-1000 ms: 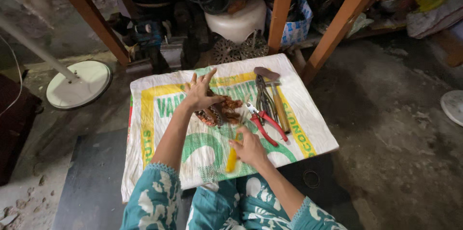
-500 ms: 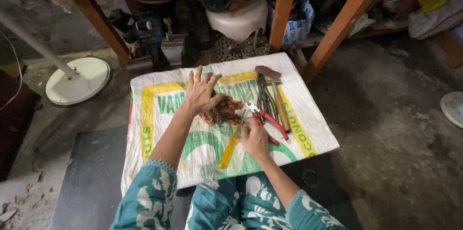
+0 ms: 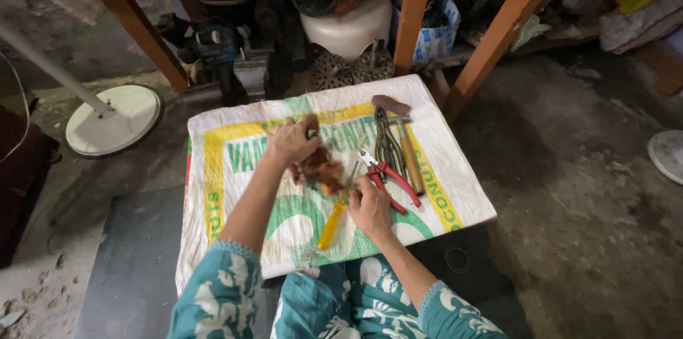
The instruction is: The person removes copper wire from a stator core by hand and using pliers, pulling the wire bundles out and setting them on the work surface.
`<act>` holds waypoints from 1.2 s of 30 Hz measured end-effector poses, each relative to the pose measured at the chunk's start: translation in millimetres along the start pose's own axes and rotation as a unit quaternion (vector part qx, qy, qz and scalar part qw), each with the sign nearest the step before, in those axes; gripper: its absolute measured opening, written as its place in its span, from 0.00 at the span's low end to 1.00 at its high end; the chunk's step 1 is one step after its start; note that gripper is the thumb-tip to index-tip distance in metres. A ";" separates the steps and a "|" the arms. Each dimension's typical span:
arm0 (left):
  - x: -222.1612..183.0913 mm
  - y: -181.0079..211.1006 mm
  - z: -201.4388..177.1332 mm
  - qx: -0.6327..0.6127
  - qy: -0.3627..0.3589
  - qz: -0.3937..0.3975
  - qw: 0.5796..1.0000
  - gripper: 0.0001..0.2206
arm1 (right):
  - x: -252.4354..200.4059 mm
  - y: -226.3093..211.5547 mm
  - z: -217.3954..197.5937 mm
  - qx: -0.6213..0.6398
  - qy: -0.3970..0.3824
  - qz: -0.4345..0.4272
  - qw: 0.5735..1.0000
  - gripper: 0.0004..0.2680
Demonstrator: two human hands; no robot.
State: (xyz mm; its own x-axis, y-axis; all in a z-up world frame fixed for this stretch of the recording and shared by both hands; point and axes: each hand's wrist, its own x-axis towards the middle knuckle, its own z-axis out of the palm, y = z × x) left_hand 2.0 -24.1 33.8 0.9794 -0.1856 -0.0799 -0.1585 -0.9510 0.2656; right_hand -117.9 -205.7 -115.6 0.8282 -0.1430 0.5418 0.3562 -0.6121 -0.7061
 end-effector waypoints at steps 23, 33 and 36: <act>24.4 -36.1 18.6 -0.125 0.048 0.109 0.985 0.35 | 31.9 -23.7 47.7 0.037 -0.092 -0.045 0.994 0.03; 25.7 -49.5 15.4 -0.106 0.022 0.086 0.990 0.33 | 31.7 -9.1 77.9 0.118 -0.071 -0.038 0.990 0.05; 24.2 -41.3 15.9 -0.091 0.034 0.087 0.991 0.32 | 28.5 1.5 88.3 0.081 -0.048 -0.071 0.993 0.08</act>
State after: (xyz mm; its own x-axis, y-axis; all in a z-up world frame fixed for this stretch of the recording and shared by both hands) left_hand 30.3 6.7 5.6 0.9462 -0.3205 0.0453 -0.3071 -0.8446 0.4385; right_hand -55.6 -142.0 -141.4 0.7997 0.0161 0.6002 0.5305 -0.4873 -0.6937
